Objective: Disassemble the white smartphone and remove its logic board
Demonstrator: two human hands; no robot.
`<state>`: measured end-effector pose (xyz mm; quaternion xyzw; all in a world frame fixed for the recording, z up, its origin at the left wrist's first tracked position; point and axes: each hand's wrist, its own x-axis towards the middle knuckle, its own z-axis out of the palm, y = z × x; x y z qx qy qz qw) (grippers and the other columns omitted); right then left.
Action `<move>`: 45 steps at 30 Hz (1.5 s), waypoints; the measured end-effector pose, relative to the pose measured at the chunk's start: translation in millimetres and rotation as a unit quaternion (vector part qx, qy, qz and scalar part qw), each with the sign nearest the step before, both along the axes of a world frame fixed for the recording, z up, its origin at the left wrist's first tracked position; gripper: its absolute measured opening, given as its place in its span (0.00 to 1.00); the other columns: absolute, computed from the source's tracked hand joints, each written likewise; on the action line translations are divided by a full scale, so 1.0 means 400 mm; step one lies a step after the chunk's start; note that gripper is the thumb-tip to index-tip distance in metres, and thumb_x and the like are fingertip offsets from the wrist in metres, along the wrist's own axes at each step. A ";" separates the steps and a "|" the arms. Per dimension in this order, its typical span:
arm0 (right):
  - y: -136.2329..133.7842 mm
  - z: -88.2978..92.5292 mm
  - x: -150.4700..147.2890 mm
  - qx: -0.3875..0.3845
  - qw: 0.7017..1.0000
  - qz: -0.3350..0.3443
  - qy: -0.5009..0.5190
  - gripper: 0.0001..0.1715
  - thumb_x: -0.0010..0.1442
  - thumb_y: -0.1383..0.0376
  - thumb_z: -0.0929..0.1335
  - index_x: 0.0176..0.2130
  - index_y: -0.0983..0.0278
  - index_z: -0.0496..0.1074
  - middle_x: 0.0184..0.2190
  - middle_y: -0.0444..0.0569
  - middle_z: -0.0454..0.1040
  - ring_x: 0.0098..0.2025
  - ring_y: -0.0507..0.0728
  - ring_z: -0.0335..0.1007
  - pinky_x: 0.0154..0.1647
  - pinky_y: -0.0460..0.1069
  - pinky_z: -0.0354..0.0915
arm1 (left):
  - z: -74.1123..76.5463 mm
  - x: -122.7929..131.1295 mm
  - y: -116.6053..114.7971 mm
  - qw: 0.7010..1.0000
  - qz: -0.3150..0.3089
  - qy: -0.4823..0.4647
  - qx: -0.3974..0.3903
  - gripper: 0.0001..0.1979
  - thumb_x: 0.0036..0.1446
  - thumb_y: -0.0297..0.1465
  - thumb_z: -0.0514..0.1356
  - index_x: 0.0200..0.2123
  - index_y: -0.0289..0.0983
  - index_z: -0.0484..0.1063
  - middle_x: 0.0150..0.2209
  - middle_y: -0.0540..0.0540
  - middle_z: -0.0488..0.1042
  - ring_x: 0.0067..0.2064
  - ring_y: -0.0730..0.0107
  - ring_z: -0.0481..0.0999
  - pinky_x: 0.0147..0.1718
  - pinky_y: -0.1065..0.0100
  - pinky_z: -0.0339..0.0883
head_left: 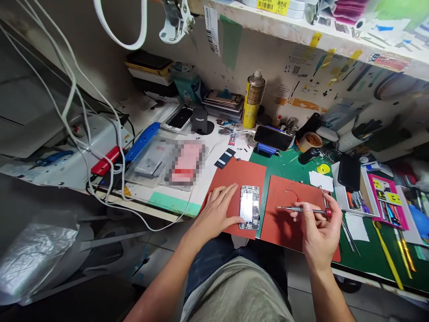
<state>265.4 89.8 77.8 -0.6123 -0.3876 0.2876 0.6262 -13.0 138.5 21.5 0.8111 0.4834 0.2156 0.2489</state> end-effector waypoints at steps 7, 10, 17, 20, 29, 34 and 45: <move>0.041 -0.043 -0.002 -0.029 0.995 0.019 -0.089 0.35 0.68 0.54 0.75 0.67 0.60 0.63 0.41 0.51 0.85 0.33 0.60 0.85 0.37 0.54 0.81 | 0.002 0.038 0.047 1.000 -0.015 0.008 0.026 0.38 0.72 0.40 0.62 0.78 0.42 0.51 0.62 0.34 0.74 0.67 0.45 0.66 0.61 0.44 0.66; 0.050 -0.062 -0.001 -0.037 0.992 0.022 -0.116 0.35 0.68 0.54 0.75 0.67 0.61 0.64 0.41 0.52 0.86 0.33 0.60 0.85 0.35 0.54 0.81 | 0.008 0.044 0.042 0.999 -0.030 0.000 0.026 0.36 0.71 0.36 0.62 0.77 0.42 0.54 0.62 0.35 0.74 0.65 0.46 0.68 0.61 0.45 0.67; 0.060 -0.056 -0.026 -0.020 0.981 0.035 -0.191 0.27 0.70 0.58 0.73 0.64 0.61 0.66 0.40 0.50 0.86 0.32 0.58 0.86 0.32 0.50 0.81 | 0.017 0.033 0.023 0.999 -0.051 0.002 0.016 0.37 0.71 0.38 0.64 0.77 0.43 0.53 0.67 0.36 0.72 0.69 0.47 0.65 0.65 0.45 0.65; 0.061 -0.061 -0.031 -0.008 0.974 0.042 -0.222 0.26 0.70 0.60 0.74 0.63 0.61 0.67 0.40 0.50 0.86 0.32 0.57 0.86 0.30 0.48 0.81 | 0.013 0.021 0.018 0.996 -0.090 0.014 0.021 0.51 0.63 0.50 0.69 0.79 0.45 0.46 0.74 0.39 0.64 0.75 0.45 0.58 0.72 0.41 0.56; 0.079 -0.072 -0.039 0.042 0.952 0.082 -0.291 0.24 0.70 0.69 0.73 0.62 0.58 0.67 0.39 0.45 0.85 0.35 0.55 0.86 0.38 0.48 0.84 | 0.004 0.019 0.023 0.985 -0.162 0.058 0.029 0.61 0.48 0.62 0.73 0.75 0.40 0.54 0.79 0.39 0.52 0.81 0.39 0.45 0.78 0.36 0.40; 0.085 -0.068 -0.045 0.030 0.949 0.069 -0.305 0.23 0.69 0.69 0.73 0.61 0.59 0.68 0.38 0.45 0.85 0.33 0.54 0.86 0.38 0.48 0.83 | 0.016 0.022 0.022 0.984 -0.162 0.061 0.029 0.47 0.47 0.57 0.76 0.61 0.39 0.68 0.79 0.38 0.52 0.81 0.41 0.45 0.79 0.37 0.39; 0.084 -0.071 -0.048 0.014 0.954 0.044 -0.295 0.23 0.68 0.67 0.74 0.59 0.60 0.69 0.37 0.45 0.85 0.33 0.56 0.86 0.35 0.48 0.83 | 0.031 0.037 0.019 0.987 -0.158 0.037 0.014 0.41 0.49 0.54 0.77 0.59 0.39 0.69 0.79 0.34 0.51 0.80 0.38 0.47 0.78 0.32 0.43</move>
